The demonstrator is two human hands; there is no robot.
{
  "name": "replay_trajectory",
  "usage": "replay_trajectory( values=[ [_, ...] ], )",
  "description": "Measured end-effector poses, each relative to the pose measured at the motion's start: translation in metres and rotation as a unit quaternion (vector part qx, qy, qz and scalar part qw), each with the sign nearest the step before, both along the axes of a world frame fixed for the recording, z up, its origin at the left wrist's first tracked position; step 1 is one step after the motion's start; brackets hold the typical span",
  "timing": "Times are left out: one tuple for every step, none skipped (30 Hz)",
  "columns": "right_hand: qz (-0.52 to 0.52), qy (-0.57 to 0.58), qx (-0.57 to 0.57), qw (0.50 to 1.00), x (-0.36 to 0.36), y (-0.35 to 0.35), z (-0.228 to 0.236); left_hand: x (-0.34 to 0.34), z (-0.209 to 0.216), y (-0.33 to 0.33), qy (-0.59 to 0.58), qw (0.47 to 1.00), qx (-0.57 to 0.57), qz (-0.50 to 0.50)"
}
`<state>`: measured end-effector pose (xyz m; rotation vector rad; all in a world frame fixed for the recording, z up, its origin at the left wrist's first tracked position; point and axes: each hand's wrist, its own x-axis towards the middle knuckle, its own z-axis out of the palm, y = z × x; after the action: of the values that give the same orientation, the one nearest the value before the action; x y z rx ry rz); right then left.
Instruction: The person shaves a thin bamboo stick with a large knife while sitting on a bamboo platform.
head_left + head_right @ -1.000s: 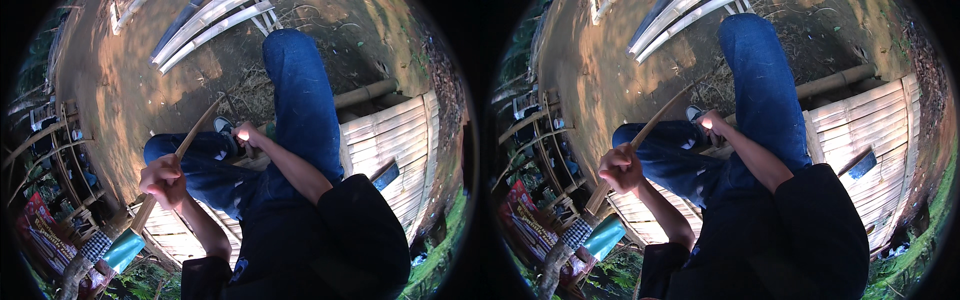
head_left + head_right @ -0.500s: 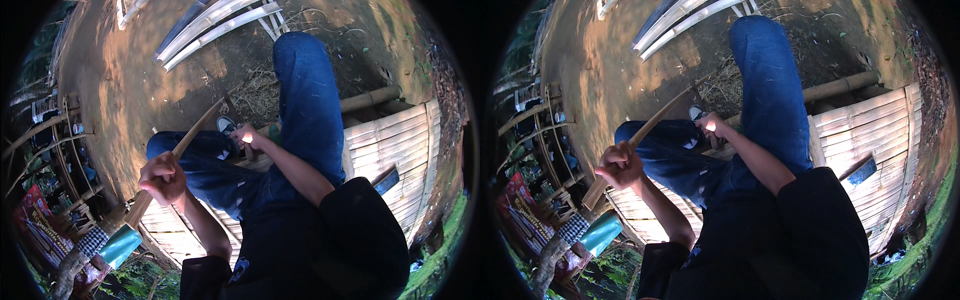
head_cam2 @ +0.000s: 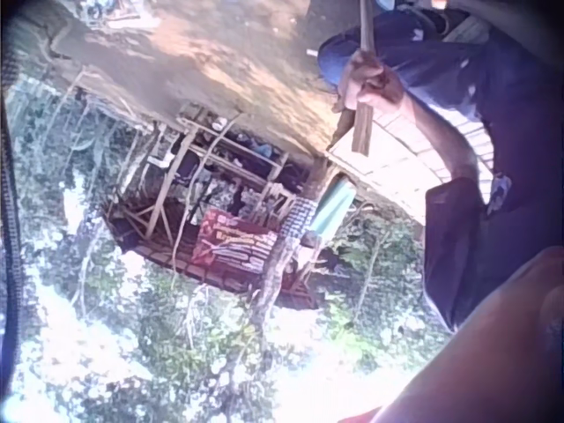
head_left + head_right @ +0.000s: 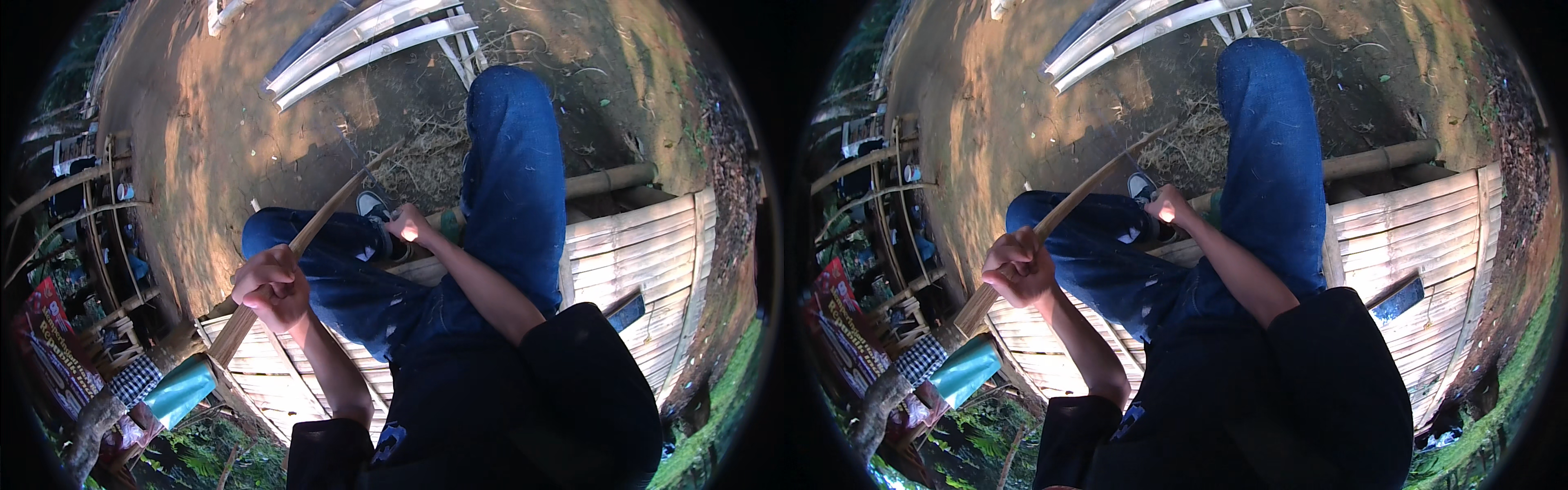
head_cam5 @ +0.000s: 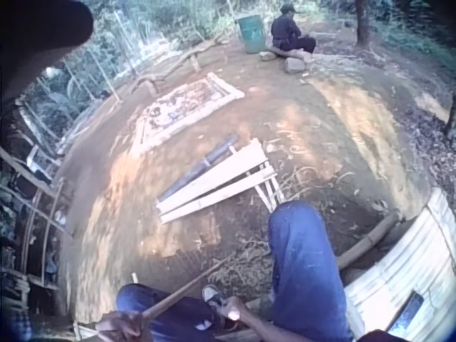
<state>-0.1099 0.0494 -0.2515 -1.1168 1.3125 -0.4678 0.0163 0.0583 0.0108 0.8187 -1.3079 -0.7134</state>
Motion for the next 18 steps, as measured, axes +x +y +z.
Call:
replay_trajectory(
  values=[
    [-0.001, 0.010, 0.081, 0.997, -0.002, -0.005, -0.006, 0.000, 0.000, 0.000, 0.003, 1.000, -0.003, 0.003],
    [-0.003, 0.020, 0.162, 0.987, -0.004, -0.009, -0.011, -0.002, 0.001, 0.000, -0.003, 1.000, -0.002, -0.004],
    [-0.031, 0.008, 0.151, 0.988, -0.005, -0.008, -0.015, -0.006, 0.002, 0.002, -0.010, 1.000, -0.001, -0.012],
    [-0.033, 0.013, 0.138, 0.990, -0.001, -0.009, -0.009, -0.006, 0.003, 0.004, -0.021, 1.000, 0.001, -0.015],
    [-0.034, 0.021, 0.126, 0.991, 0.000, -0.008, 0.003, -0.010, 0.000, 0.005, -0.023, 1.000, -0.007, -0.003],
    [-0.034, 0.029, 0.114, 0.992, 0.003, -0.006, 0.014, -0.008, 0.001, 0.008, -0.024, 1.000, -0.008, -0.008],
    [-0.038, 0.006, 0.063, 0.997, 0.005, -0.006, 0.016, -0.010, 0.000, 0.008, -0.022, 1.000, -0.013, -0.013],
    [-0.041, -0.017, 0.012, 0.999, 0.010, -0.006, 0.019, -0.012, 0.001, 0.007, -0.020, 0.999, -0.017, -0.018],
    [-0.042, -0.041, -0.039, 0.998, 0.011, -0.008, 0.020, -0.015, 0.001, 0.005, -0.013, 0.999, -0.024, -0.016],
    [-0.016, -0.045, -0.068, 0.997, 0.010, -0.009, 0.027, -0.014, 0.002, 0.005, -0.020, 0.999, -0.022, -0.019],
    [0.008, -0.050, -0.096, 0.994, 0.006, -0.015, 0.039, -0.012, 0.004, 0.004, -0.027, 0.999, -0.019, -0.023],
    [0.032, -0.056, -0.125, 0.990, 0.004, -0.019, 0.048, -0.008, 0.004, 0.004, -0.034, 0.999, -0.016, -0.027],
    [0.040, -0.050, -0.136, 0.989, 0.003, -0.020, 0.045, -0.006, 0.005, 0.004, -0.020, 0.998, -0.010, -0.051],
    [0.048, -0.044, -0.148, 0.987, 0.001, -0.021, 0.040, -0.002, 0.006, 0.004, -0.006, 0.997, -0.004, -0.075],
    [0.056, -0.038, -0.159, 0.985, -0.002, -0.022, 0.036, 0.002, 0.007, 0.004, 0.008, 0.995, 0.001, -0.099],
    [0.050, -0.022, -0.114, 0.992, -0.004, -0.021, 0.024, 0.005, 0.008, 0.002, 0.007, 0.993, 0.002, -0.116],
    [0.041, -0.005, -0.068, 0.997, -0.006, -0.018, 0.009, 0.010, 0.007, 0.000, 0.005, 0.991, 0.004, -0.135],
    [0.032, 0.011, -0.022, 0.999, -0.009, -0.018, -0.005, 0.014, 0.007, -0.002, 0.004, 0.988, 0.006, -0.155]
  ],
)
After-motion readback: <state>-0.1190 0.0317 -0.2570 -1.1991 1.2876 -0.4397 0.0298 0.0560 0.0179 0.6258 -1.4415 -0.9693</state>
